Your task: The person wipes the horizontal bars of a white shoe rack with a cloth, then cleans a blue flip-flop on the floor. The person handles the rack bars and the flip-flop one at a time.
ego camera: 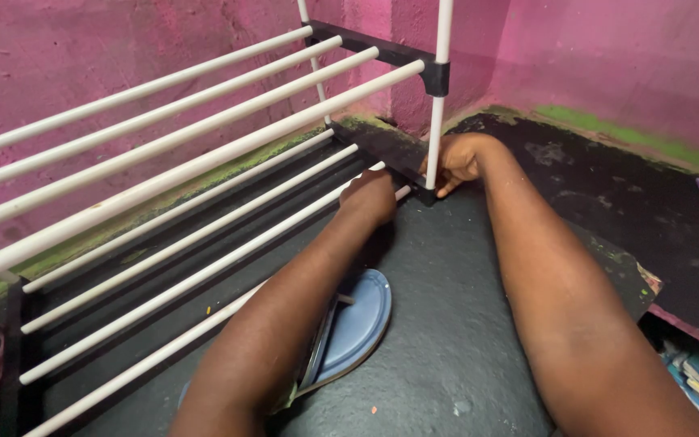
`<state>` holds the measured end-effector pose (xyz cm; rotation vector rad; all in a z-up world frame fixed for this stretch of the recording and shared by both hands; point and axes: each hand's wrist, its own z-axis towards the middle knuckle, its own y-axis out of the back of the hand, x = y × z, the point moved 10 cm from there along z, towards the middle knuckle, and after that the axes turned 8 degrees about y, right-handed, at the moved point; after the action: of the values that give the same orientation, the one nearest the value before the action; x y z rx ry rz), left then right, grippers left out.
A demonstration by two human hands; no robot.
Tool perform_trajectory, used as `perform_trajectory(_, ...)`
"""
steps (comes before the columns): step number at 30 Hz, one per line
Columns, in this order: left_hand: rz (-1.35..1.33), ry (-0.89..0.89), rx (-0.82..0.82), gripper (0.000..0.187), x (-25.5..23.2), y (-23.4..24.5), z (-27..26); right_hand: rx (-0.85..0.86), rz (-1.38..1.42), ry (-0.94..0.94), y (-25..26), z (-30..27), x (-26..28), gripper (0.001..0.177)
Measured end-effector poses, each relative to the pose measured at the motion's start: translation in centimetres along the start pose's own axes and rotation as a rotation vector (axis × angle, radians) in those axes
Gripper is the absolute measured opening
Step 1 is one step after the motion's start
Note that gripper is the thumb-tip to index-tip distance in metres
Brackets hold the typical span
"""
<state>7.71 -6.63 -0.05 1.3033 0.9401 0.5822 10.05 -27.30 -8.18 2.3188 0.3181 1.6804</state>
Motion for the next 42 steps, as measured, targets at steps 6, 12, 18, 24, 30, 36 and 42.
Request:
perform_trajectory(6,-0.026,0.039,0.054,0.034,0.4,-1.3,0.4,0.049,0.030,0.009,-0.8,0.5,0.4,0.030)
perform_trajectory(12,-0.007,0.019,0.087,0.034,-0.1,-1.6,0.2,0.030,0.034,0.027,-0.9,-0.1,0.9,0.025)
perform_trajectory(18,-0.048,0.009,0.077,0.034,-0.3,-0.5,-0.8,0.060,-0.020,0.082,-1.0,1.0,1.3,0.024)
perform_trajectory(24,-0.122,0.019,0.056,0.035,-0.3,0.1,-0.5,0.021,0.005,0.100,-0.5,1.5,1.1,0.031)
perform_trajectory(30,-0.102,-0.010,0.053,0.038,0.2,-1.3,1.0,0.007,-0.038,0.114,-0.7,0.8,1.8,0.029)
perform_trajectory(36,-0.163,-0.022,-0.010,0.040,0.5,-1.0,1.7,0.027,-0.016,0.118,-0.7,1.0,1.6,0.029)
perform_trajectory(42,-0.163,-0.099,-0.081,0.034,0.3,-0.2,2.0,0.036,-0.020,0.138,-0.6,1.2,1.6,0.030)
